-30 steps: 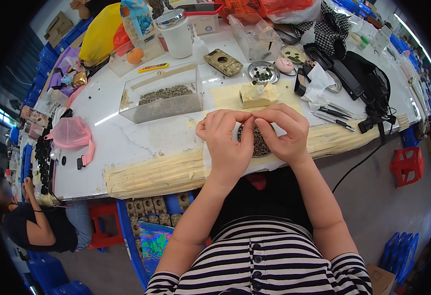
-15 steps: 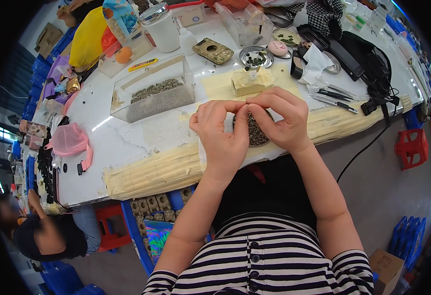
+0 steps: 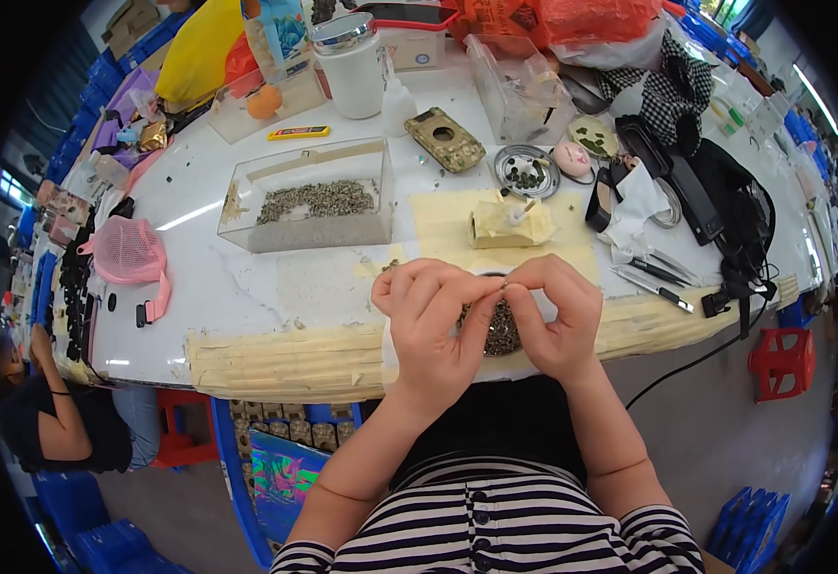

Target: Manually picking and placing small metallic components onto an assembly base at a workbench.

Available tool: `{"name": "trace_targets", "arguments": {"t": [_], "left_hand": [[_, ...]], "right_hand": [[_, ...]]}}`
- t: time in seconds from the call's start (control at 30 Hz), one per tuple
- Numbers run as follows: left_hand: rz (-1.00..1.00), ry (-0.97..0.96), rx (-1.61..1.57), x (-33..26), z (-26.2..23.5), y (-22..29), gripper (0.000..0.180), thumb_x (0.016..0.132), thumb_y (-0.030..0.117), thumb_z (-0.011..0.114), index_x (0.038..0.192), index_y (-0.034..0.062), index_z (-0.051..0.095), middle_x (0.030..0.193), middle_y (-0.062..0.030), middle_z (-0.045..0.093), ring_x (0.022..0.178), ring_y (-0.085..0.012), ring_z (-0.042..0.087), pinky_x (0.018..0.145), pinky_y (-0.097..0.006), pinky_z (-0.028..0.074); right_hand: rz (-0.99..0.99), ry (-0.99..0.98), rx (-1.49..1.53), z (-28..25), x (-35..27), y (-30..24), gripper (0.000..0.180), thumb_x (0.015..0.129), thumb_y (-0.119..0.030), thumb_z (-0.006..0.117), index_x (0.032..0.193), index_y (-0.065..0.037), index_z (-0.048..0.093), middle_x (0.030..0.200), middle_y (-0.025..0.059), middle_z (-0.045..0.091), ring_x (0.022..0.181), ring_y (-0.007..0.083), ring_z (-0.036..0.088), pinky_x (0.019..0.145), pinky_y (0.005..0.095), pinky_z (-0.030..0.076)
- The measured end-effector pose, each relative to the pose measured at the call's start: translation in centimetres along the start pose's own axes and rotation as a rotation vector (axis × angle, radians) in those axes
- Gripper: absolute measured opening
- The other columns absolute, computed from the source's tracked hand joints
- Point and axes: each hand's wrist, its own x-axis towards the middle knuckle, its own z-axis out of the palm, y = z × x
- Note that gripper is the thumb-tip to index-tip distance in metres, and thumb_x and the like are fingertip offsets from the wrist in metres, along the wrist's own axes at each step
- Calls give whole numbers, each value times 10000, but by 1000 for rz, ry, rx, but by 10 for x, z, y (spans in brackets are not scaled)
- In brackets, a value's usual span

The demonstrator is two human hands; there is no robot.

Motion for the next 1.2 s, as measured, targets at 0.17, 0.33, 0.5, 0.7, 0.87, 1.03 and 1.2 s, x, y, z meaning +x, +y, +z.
{"name": "trace_targets", "arguments": {"t": [0.17,0.33,0.5,0.7,0.87,1.03,1.2], "left_hand": [[-21,-61,36,6,-4,4,151,772,89,789,900,140,729,837,21,620,874,-196,560,875,-381,286],[-28,-129,17,14,-6,8,155,750,64,795,886,108,734,829,-4,635,848,-211,568,843,-366,325],[-69,-207,-55,19,-9,12,177,734,65,816,885,115,738,840,6,641,846,-196,586,853,-364,324],[-74,-225,-20,21,-20,14,184,736,49,816,885,114,730,841,9,644,836,-192,592,863,-358,330],[-63,-208,-34,18,-20,19,199,740,61,820,906,124,730,853,16,650,841,-193,589,866,-365,323],[40,-222,-14,24,-13,26,200,746,101,831,917,141,736,868,29,655,852,-189,587,852,-377,314],[-30,-222,-78,29,-12,24,215,729,120,828,925,178,760,854,57,645,866,-175,583,879,-406,293]], "right_hand": [[32,7,2,1,2,-2,52,820,29,701,813,4,657,738,112,643,629,256,612,571,313,479],[142,-12,58,-3,2,-4,62,843,25,682,800,9,640,726,116,629,626,263,599,570,322,469],[210,-59,100,-14,-2,-1,42,874,-4,666,848,11,637,772,110,642,648,233,593,601,305,469],[190,34,34,-69,13,-12,116,906,-101,650,889,14,646,808,122,656,695,219,595,647,306,468],[137,-103,8,-83,22,-21,172,896,-155,668,883,16,675,816,129,668,700,237,606,656,316,475],[264,-278,260,-65,20,-12,95,850,-73,717,887,9,688,807,110,675,712,213,623,654,298,490],[277,-309,375,-53,22,-7,66,843,-35,726,874,-1,678,805,95,671,701,199,617,649,292,489]]}}
